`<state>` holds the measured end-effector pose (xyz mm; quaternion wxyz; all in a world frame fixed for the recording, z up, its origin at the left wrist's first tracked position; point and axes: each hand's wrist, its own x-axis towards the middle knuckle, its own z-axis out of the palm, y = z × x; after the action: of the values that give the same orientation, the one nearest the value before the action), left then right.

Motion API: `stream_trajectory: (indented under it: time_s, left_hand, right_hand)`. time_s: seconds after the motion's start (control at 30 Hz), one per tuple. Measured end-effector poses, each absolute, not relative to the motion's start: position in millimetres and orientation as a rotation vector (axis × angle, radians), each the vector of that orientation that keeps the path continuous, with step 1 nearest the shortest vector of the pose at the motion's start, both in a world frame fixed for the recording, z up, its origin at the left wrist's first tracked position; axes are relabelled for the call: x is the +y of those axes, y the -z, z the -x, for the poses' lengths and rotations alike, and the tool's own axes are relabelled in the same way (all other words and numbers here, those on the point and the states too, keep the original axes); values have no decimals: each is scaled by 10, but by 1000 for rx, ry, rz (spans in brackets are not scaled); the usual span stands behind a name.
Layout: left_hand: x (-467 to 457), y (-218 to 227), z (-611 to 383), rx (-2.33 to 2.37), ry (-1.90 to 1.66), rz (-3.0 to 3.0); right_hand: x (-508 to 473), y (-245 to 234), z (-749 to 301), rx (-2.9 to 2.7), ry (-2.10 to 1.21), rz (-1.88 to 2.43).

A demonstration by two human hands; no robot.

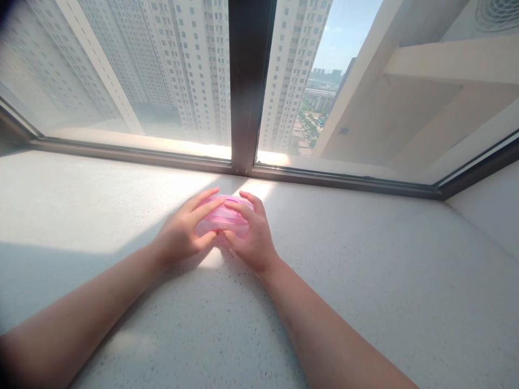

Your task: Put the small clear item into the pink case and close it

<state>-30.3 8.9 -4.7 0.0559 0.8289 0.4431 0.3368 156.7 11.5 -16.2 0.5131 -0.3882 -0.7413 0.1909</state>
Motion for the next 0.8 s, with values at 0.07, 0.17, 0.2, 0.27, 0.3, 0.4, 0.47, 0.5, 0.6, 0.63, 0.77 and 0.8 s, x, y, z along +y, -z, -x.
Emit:
stream_trajectory:
  time_s: [0.07, 0.17, 0.2, 0.27, 0.3, 0.4, 0.47, 0.5, 0.6, 0.63, 0.77, 0.8]
  left_hand:
    - [97, 54, 306, 1342, -1033, -2503]
    - [116, 63, 315, 1332, -1078, -2483]
    - [124, 66, 321, 1339, -1098, -2474]
    - [142, 73, 336, 1366, -1136, -2445]
    - [151, 76, 344, 1382, -1147, -2424]
    - [174, 86, 363, 1408, -1155, -2349]
    - [185, 94, 367, 1405, -1162, -2313]
    - [191, 100, 368, 1405, -1172, -2300]
    - [216, 130, 373, 1429, -1194, -2279]
    - [228, 145, 378, 1445, -1189, -2285]
    - [283, 212, 414, 1521, -1135, -2357]
    - [296, 227, 425, 1535, -1122, -2371]
  right_hand:
    - [103, 159, -1563, -1785, -459, 932]
    - [90, 158, -1560, -1789, -449, 956]
    - [88, 159, -1560, -1783, -445, 969]
    - [87, 165, -1559, -1754, -442, 989]
    - [89, 169, -1559, -1735, -445, 995]
    - [101, 184, -1558, -1694, -450, 992]
    - [112, 193, -1561, -1664, -429, 1004]
    - [120, 199, -1565, -1641, -415, 1022]
    - [151, 221, -1586, -1541, -378, 1116]
    - [163, 230, -1596, -1507, -367, 1148]
    - [211, 264, -1634, -1385, -289, 1235]
    - [220, 268, -1642, -1353, -267, 1253]
